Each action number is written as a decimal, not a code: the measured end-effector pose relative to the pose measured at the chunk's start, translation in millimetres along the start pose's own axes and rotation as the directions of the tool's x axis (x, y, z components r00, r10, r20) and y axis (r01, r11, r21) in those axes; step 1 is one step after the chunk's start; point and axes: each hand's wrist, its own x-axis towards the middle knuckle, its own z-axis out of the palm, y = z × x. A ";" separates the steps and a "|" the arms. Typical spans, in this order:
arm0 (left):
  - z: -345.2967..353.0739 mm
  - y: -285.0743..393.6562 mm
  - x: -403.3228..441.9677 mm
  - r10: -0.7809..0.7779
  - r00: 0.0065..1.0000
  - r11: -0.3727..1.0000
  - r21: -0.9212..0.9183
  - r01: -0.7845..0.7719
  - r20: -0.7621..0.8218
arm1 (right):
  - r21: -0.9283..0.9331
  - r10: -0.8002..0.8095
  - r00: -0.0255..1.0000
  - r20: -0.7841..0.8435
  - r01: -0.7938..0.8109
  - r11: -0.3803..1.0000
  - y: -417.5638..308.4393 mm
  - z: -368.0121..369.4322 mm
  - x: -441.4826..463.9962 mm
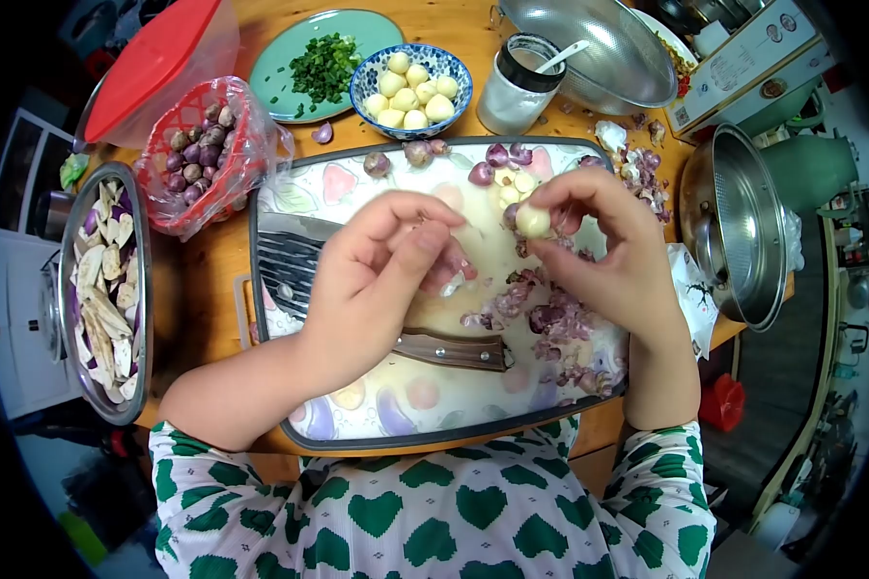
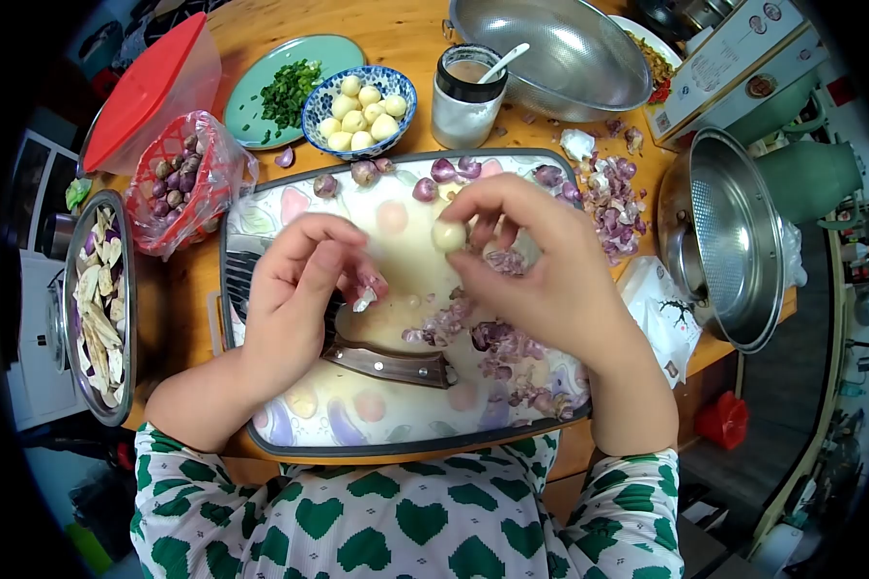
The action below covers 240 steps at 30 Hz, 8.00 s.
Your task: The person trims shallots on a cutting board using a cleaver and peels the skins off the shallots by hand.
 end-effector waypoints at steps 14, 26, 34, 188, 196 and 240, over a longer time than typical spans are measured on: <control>2.9 -20.3 -3.9 0.257 0.699 0.230 0.661 -0.715 0.667 | -0.247 0.037 0.998 0.042 -0.025 0.969 0.5 15.8 17.5; -5.1 -10.7 -7.2 0.296 0.801 0.190 0.790 -0.583 0.520 | -0.483 -0.112 0.992 -0.056 0.071 0.872 -3.6 43.8 84.7; -4.1 -10.6 -6.3 0.361 0.789 0.232 0.771 -0.593 0.498 | -0.489 -0.208 0.961 0.180 0.271 0.829 2.6 51.8 79.3; -7.0 -7.9 5.3 0.011 0.965 0.997 0.076 -0.032 0.263 | -0.114 -0.437 0.888 0.143 0.453 0.884 -7.1 1.2 3.9; -6.0 -13.7 4.9 0.033 0.977 0.997 -0.078 -0.017 0.212 | -0.030 -0.355 0.933 0.058 0.357 0.934 -5.0 7.5 1.6; -10.0 -10.1 7.8 -0.185 0.949 0.972 -0.094 0.215 0.256 | -0.241 -0.094 0.980 0.173 0.135 0.961 -10.1 -2.2 -1.9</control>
